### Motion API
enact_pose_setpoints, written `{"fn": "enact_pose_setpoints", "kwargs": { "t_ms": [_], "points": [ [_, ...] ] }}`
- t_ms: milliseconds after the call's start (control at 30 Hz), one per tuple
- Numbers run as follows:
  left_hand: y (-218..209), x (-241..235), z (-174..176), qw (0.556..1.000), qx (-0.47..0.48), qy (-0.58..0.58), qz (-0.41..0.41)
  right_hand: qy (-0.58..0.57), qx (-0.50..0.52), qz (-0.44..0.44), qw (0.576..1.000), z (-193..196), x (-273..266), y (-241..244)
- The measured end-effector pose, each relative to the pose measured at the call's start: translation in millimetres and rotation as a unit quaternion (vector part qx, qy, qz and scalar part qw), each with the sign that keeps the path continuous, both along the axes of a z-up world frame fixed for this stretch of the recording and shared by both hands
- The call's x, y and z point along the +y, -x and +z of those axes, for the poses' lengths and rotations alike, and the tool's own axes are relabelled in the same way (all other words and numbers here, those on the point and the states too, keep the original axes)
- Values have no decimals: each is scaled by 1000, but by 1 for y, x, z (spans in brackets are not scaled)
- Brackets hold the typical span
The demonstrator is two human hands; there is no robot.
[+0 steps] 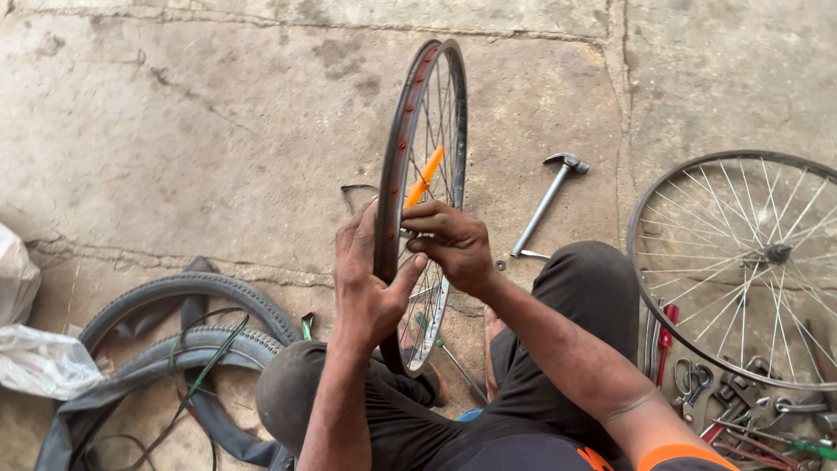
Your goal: The person sits on the ground and uses a small orange tool to repeatedly scrape or clean the inner rim of a bicycle wheel. They rotate the wheel to access different sections of the rim while holding it steady with their other hand.
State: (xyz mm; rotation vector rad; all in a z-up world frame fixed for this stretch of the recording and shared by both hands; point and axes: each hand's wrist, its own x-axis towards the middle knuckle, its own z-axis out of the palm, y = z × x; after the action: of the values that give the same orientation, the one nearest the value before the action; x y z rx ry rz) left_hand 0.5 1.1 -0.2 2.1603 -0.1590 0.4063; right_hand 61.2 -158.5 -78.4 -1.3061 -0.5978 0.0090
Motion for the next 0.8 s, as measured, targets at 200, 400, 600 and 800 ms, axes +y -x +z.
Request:
{"fn": "enact_pose_setpoints", "kwargs": {
  "t_ms": [200,400,600,800],
  "points": [
    [2,-1,-5,1000,16,18,-5,23,-30,-9,999,-11,3,-6],
    [0,-1,-9,999,3,42,-14,60,-31,31,997,-11,-9,-13],
    [2,-8,-13,999,2,32,-18,26,145,79,986,-39,4,-16],
    [0,1,-6,999,-15,15,-31,-90,181,144,969,-22,3,-16]
  ]
}}
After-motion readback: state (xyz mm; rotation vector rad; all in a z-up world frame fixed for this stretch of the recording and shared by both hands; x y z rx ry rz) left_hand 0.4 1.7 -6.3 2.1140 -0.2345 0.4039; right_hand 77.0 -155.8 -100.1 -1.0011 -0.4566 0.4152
